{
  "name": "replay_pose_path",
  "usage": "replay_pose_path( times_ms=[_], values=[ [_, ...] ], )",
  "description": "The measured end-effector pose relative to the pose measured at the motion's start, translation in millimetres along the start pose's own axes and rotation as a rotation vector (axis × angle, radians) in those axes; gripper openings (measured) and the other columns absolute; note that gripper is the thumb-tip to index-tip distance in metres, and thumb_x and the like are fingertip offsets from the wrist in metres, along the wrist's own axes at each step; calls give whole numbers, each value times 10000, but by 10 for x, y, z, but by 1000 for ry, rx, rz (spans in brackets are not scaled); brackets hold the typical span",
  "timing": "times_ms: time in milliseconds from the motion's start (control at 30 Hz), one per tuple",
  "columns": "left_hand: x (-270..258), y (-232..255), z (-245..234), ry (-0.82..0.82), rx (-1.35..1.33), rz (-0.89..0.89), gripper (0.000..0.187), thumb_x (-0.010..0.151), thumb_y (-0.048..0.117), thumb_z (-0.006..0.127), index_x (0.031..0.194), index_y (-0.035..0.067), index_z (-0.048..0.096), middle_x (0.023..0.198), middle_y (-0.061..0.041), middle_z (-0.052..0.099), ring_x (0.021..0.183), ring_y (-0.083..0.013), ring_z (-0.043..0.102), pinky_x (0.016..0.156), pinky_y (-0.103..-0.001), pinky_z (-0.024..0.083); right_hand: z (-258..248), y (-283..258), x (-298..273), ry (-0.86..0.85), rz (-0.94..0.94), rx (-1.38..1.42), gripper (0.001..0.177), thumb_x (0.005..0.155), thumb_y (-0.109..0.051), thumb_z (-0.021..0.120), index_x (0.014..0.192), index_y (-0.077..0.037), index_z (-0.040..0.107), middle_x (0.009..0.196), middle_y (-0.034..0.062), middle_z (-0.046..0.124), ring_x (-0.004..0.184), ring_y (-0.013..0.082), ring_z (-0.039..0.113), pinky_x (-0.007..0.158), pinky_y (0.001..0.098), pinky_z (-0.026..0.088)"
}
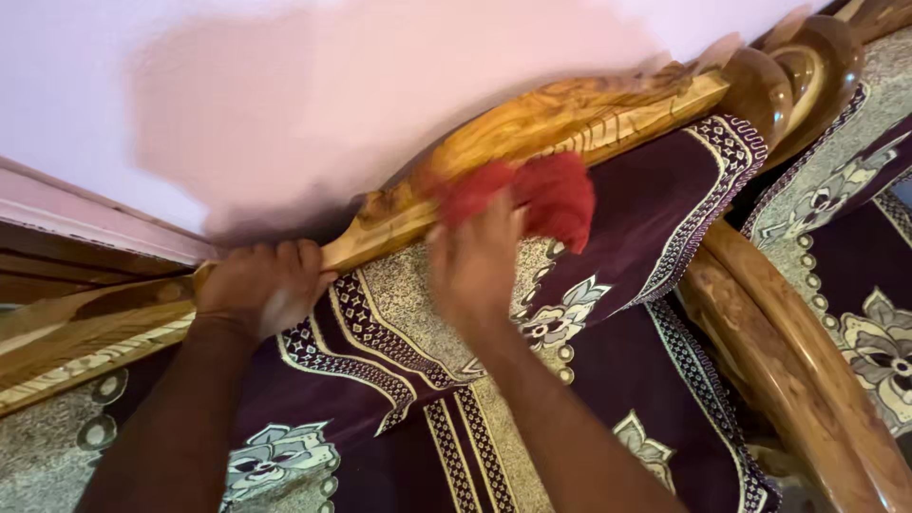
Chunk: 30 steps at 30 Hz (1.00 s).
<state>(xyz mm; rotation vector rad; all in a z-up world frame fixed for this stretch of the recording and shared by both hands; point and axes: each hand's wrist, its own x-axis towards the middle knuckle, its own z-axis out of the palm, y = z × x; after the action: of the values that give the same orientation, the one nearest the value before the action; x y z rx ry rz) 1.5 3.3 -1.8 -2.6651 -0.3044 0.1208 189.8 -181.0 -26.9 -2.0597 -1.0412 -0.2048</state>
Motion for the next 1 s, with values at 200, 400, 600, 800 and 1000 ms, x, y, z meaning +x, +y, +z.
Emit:
replay_pose_path(
  times_ms=[200, 400, 600, 800, 1000],
  values=[
    [-24, -5, 32, 15, 34, 27, 509, 1008, 559, 459, 900, 91, 628, 714, -64, 675, 589, -249, 686, 484, -406, 559, 54, 18, -20, -461, 94, -322, 695, 1045, -505, 422, 1302, 133, 516, 1592, 387, 164, 1537, 481, 46, 1214, 616, 51],
    [-8, -10, 45, 82, -52, 13, 489, 978, 559, 508, 874, 94, 616, 706, -66, 668, 596, -258, 681, 512, -414, 560, 35, 723, 808, 147, 429, 62, 931, 1109, -518, 360, 1517, 261, 55, 1642, 442, 3, 1571, 502, -4, 1296, 548, 33],
    [-16, 11, 69, 141, -14, 28, 483, 936, 573, 552, 863, 101, 621, 686, -58, 666, 568, -243, 679, 480, -398, 551, -128, 711, 1096, 295, 546, 249, 886, 1050, -529, 352, 1569, 151, 121, 1650, 359, 141, 1568, 447, 136, 1299, 503, 113],
    [-14, 2, 84, 124, -25, 43, 485, 956, 566, 555, 878, 93, 626, 666, -48, 649, 541, -232, 669, 474, -389, 542, 253, -276, 180, -393, 314, -194, 880, 1068, -610, 253, 1362, 210, 379, 1598, 482, -15, 1561, 578, -51, 1287, 598, -37],
    [9, 12, 68, 117, -69, 8, 473, 918, 568, 561, 881, 101, 628, 697, -55, 657, 578, -243, 679, 508, -404, 556, 175, -282, 182, -381, 302, -275, 929, 1065, -616, 216, 1230, 226, 572, 1604, 481, 2, 1577, 569, -25, 1274, 598, 8]
  ],
)
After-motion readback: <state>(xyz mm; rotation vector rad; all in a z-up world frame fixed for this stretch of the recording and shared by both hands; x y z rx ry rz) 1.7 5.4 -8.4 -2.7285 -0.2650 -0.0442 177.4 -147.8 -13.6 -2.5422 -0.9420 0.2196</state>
